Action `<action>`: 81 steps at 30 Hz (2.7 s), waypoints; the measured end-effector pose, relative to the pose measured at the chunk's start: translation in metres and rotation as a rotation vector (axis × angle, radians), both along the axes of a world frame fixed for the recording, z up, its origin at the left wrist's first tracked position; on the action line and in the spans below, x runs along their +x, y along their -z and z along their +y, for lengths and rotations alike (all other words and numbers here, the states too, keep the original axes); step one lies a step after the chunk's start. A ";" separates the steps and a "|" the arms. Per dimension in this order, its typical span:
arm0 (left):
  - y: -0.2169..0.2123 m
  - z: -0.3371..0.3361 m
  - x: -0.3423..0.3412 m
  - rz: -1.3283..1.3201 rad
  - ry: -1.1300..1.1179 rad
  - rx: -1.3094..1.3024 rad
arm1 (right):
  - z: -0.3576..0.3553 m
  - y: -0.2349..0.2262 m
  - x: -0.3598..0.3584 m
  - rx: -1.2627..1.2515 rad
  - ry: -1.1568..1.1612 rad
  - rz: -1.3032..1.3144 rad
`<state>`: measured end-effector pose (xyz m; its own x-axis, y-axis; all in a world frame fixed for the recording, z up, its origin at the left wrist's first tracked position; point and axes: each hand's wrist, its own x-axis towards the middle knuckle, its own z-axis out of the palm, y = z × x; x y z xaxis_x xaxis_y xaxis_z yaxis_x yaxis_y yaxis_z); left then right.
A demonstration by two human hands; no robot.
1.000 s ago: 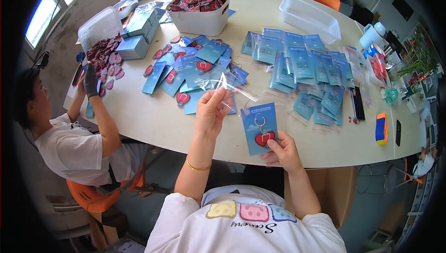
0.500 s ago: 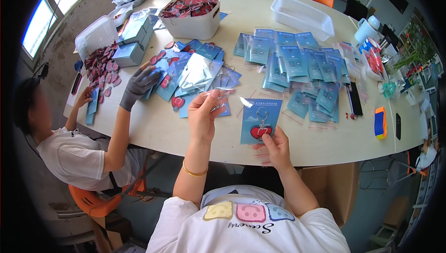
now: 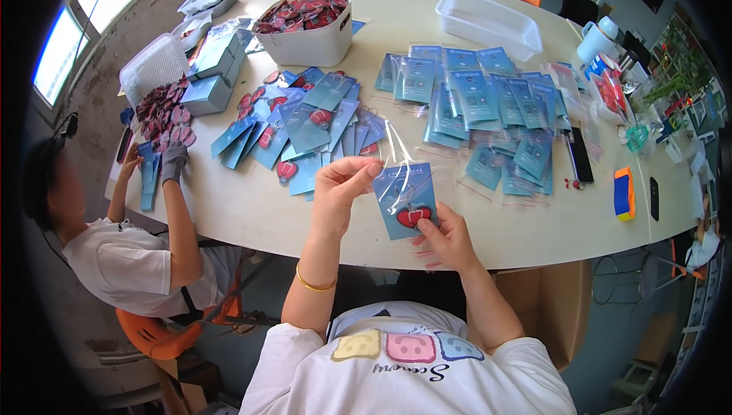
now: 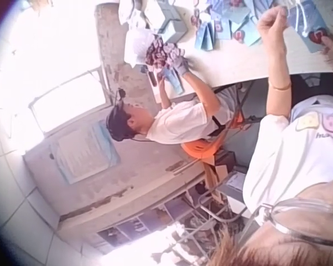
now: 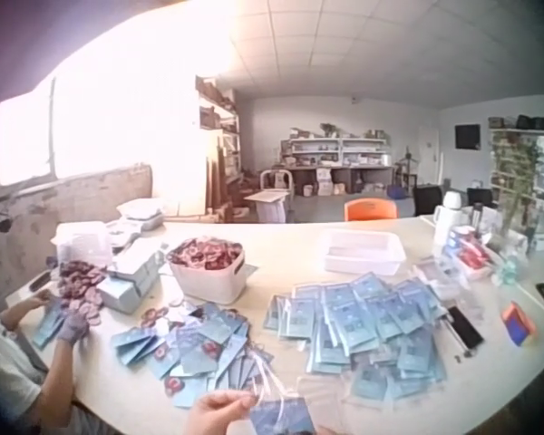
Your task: The person packages heart-shaped keychains by hand into plastic sleeves with backing cards.
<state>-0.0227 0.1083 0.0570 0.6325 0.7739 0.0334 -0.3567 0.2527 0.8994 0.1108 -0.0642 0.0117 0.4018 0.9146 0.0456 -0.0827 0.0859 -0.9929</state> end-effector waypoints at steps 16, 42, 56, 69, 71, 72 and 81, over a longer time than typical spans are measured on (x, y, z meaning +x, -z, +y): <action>-0.002 -0.008 -0.001 0.161 0.281 0.168 | -0.001 -0.012 0.016 -0.084 -0.213 0.132; 0.035 0.044 0.000 0.667 -0.600 0.871 | 0.036 -0.015 0.117 -0.125 0.608 -0.760; 0.076 0.153 -0.027 0.562 -0.420 0.428 | 0.103 -0.005 0.024 -0.061 0.142 -1.129; 0.012 0.015 -0.023 0.463 -0.565 0.833 | 0.125 -0.031 -0.017 0.277 0.309 -0.921; 0.011 0.010 -0.016 0.497 -0.616 0.908 | 0.110 -0.032 -0.015 0.244 0.348 -0.950; 0.009 0.007 -0.010 0.532 -0.673 0.987 | 0.102 -0.032 -0.012 0.144 0.256 -0.785; 0.011 -0.025 0.021 0.049 -0.054 0.239 | 0.049 -0.014 0.012 -0.095 0.345 -0.538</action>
